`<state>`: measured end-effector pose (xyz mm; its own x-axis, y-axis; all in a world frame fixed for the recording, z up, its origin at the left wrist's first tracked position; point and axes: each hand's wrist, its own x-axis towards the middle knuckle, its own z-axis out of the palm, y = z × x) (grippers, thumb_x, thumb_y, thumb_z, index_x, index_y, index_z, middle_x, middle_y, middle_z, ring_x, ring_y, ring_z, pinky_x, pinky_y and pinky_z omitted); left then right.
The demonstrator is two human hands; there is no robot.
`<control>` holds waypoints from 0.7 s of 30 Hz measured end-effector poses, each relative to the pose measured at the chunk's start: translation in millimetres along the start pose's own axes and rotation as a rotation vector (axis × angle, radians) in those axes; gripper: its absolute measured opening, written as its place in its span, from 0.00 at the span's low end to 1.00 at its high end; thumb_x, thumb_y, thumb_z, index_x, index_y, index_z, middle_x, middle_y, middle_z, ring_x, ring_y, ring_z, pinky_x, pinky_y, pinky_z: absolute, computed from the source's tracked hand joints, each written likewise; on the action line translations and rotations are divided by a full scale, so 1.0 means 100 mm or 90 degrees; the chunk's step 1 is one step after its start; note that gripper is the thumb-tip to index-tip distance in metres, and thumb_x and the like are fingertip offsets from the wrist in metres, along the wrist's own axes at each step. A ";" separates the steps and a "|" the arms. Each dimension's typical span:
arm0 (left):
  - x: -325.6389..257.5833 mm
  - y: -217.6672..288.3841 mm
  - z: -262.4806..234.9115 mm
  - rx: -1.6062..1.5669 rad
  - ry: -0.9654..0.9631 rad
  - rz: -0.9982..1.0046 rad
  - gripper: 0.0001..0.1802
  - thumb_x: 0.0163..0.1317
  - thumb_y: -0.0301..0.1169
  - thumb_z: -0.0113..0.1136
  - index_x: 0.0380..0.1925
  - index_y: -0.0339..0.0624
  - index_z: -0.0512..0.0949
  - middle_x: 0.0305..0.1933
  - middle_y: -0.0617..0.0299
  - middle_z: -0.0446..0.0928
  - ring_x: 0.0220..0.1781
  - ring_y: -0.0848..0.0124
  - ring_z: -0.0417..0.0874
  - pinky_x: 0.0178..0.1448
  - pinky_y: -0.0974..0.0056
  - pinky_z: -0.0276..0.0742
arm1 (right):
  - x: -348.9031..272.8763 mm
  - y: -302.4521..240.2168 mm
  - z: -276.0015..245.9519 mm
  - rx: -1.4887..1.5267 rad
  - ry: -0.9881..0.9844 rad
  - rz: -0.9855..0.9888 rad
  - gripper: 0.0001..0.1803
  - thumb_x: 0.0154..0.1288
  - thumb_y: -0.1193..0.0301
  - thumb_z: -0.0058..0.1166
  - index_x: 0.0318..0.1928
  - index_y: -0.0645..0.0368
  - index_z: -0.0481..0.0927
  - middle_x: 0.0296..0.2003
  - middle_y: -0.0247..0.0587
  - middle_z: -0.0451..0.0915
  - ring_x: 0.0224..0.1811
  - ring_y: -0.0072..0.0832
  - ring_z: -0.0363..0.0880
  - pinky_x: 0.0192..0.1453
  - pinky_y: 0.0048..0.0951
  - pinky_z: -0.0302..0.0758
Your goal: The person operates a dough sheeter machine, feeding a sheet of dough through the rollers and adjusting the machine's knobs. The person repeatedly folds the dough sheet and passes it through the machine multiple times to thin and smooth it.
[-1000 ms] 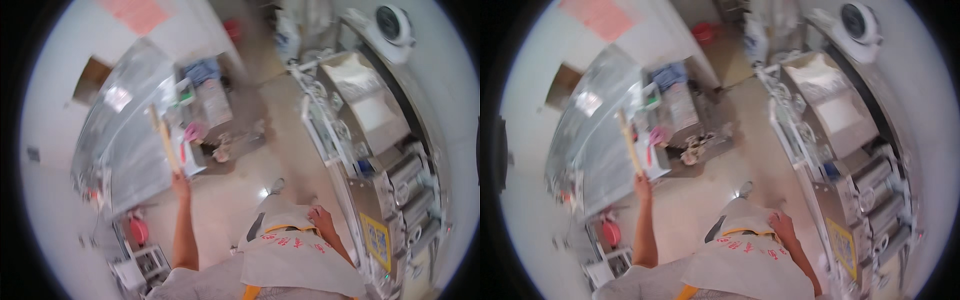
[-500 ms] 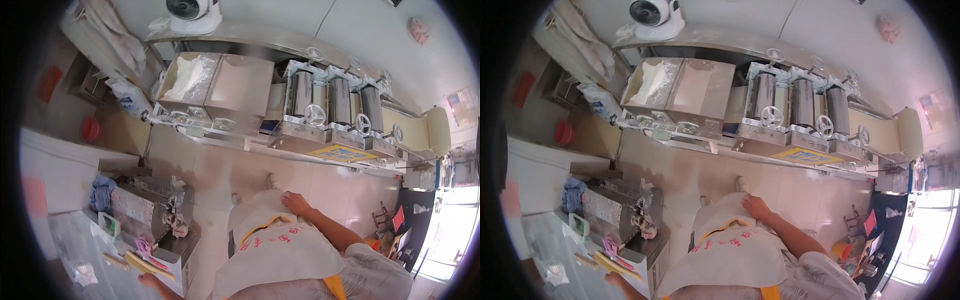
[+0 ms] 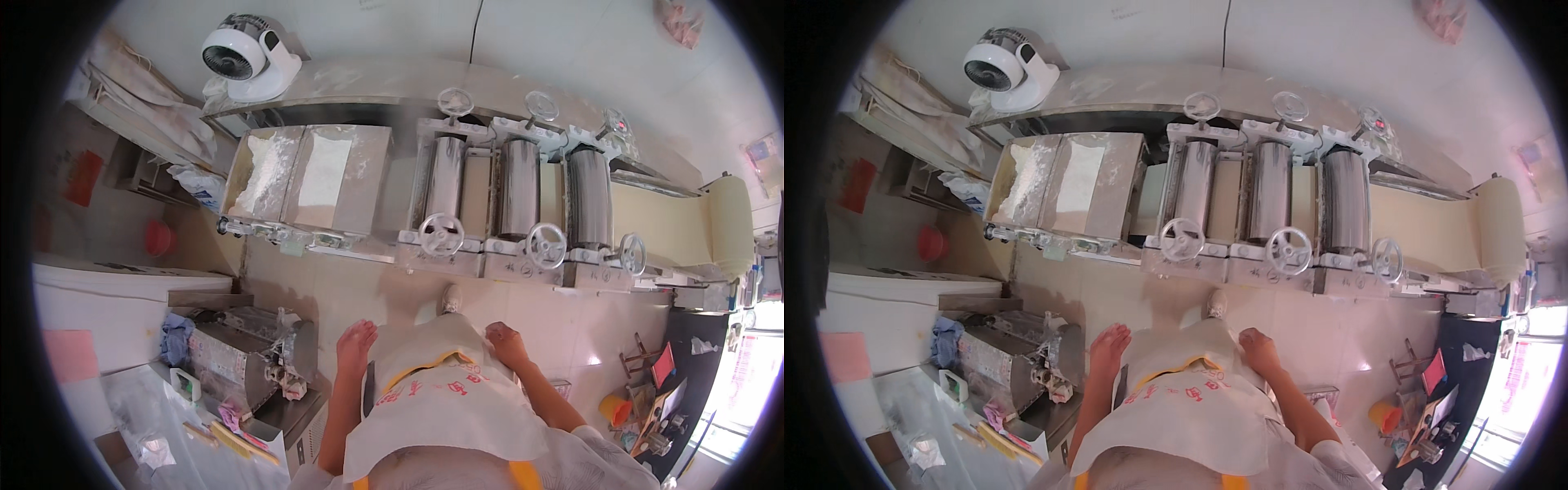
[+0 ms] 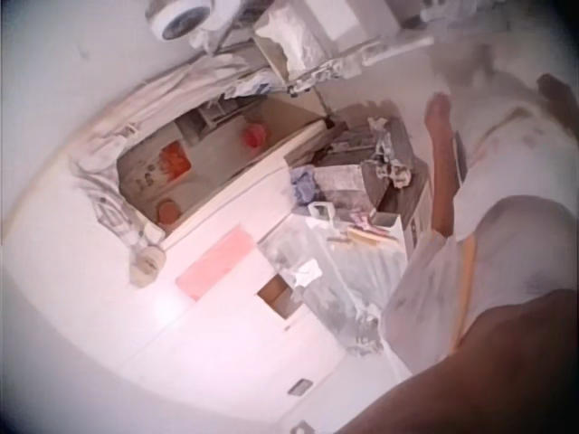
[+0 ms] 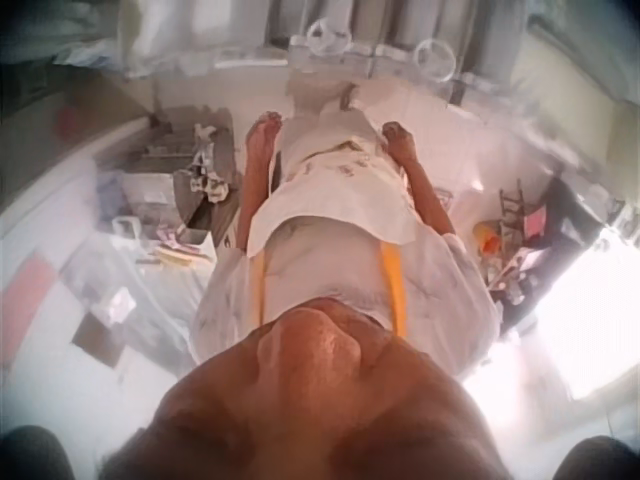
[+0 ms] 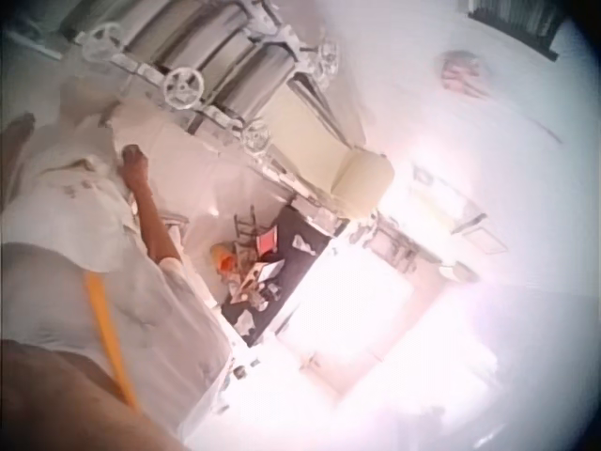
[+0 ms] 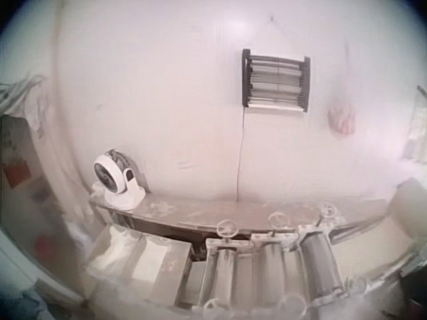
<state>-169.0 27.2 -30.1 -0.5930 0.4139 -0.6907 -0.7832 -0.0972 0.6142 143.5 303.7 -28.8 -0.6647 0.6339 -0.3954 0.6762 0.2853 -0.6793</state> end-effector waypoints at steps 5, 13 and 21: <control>0.69 -0.15 0.32 -0.112 -0.027 -0.033 0.13 0.72 0.27 0.61 0.53 0.36 0.80 0.50 0.57 0.85 0.49 0.65 0.85 0.55 0.62 0.81 | -0.01 0.63 -0.43 0.035 -0.024 0.024 0.07 0.67 0.71 0.55 0.39 0.57 0.85 0.44 0.44 0.84 0.45 0.43 0.86 0.50 0.41 0.83; 1.33 -0.02 0.78 -0.121 -0.064 -0.108 0.15 0.73 0.30 0.59 0.56 0.37 0.80 0.51 0.60 0.84 0.50 0.70 0.84 0.55 0.63 0.80 | -0.08 0.91 -0.56 0.101 0.047 0.100 0.11 0.69 0.68 0.56 0.44 0.63 0.84 0.34 0.41 0.89 0.35 0.28 0.88 0.42 0.30 0.84; 1.64 -0.15 0.91 -0.022 -0.147 -0.059 0.19 0.76 0.29 0.48 0.60 0.31 0.76 0.59 0.51 0.83 0.61 0.59 0.83 0.69 0.55 0.78 | -0.28 0.75 -0.76 0.011 0.035 0.225 0.09 0.70 0.70 0.53 0.44 0.58 0.84 0.40 0.44 0.87 0.39 0.38 0.88 0.47 0.38 0.83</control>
<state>-237.8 178.8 -118.2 -0.4624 0.6177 -0.6361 -0.8408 -0.0776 0.5358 236.7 362.1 -22.0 -0.3719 0.7292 -0.5744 0.8555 0.0290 -0.5170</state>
